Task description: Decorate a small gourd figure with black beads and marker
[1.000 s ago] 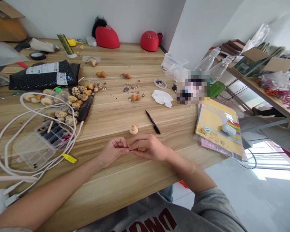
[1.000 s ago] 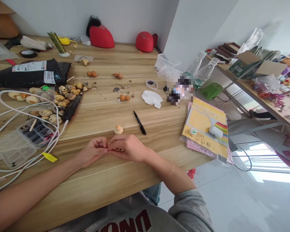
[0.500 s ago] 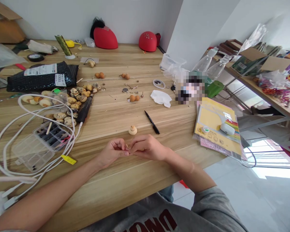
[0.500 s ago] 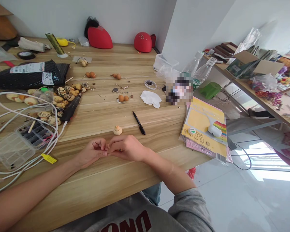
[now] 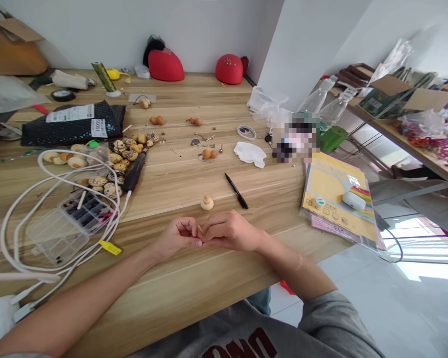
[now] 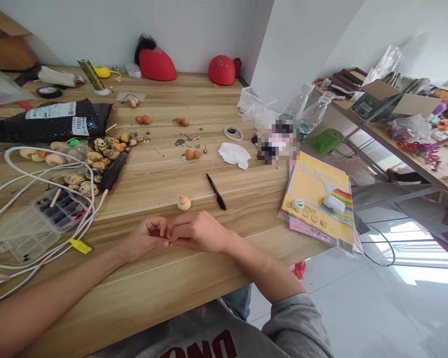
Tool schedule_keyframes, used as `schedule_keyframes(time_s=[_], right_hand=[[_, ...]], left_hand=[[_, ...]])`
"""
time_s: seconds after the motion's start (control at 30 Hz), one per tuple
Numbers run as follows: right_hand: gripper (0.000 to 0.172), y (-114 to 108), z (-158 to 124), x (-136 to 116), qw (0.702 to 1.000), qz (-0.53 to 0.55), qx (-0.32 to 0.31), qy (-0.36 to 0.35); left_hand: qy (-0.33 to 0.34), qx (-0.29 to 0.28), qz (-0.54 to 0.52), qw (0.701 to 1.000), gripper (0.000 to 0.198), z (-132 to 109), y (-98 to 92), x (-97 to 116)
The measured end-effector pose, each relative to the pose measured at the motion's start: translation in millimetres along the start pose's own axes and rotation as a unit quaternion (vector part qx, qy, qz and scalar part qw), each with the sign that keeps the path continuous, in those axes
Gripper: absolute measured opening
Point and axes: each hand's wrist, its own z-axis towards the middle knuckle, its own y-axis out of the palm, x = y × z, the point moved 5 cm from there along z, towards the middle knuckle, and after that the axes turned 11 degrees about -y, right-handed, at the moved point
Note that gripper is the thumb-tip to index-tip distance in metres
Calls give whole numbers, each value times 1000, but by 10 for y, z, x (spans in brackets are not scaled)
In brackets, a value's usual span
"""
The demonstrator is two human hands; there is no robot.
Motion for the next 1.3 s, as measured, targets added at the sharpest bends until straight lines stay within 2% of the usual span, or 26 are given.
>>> schedule_keyframes(time_s=[0.2, 0.37, 0.67, 0.77, 0.93, 1.13, 1.3], right_hand=[[22, -19, 11, -18, 999, -39, 0, -14], [29, -4, 3, 3, 997, -73, 2, -12], [29, 9, -7, 10, 996, -86, -3, -14], [28, -17, -2, -5, 996, -89, 11, -22], [25, -95, -10, -38, 992, -103, 56, -41], [28, -131, -19, -25, 992, -106, 66, -29], [31, -123, -46, 25, 991, -117, 68, -7]], left_hand=[[9, 1, 40, 999, 35, -16, -6, 4], [10, 4, 49, 999, 35, -4, 16, 25], [25, 25, 10, 999, 40, -10, 7, 30], [29, 26, -4, 999, 39, -2, 1, 23], [35, 13, 35, 999, 34, 6, 23, 26], [34, 30, 69, 997, 32, -4, 14, 31], [33, 10, 64, 997, 31, -10, 35, 29]])
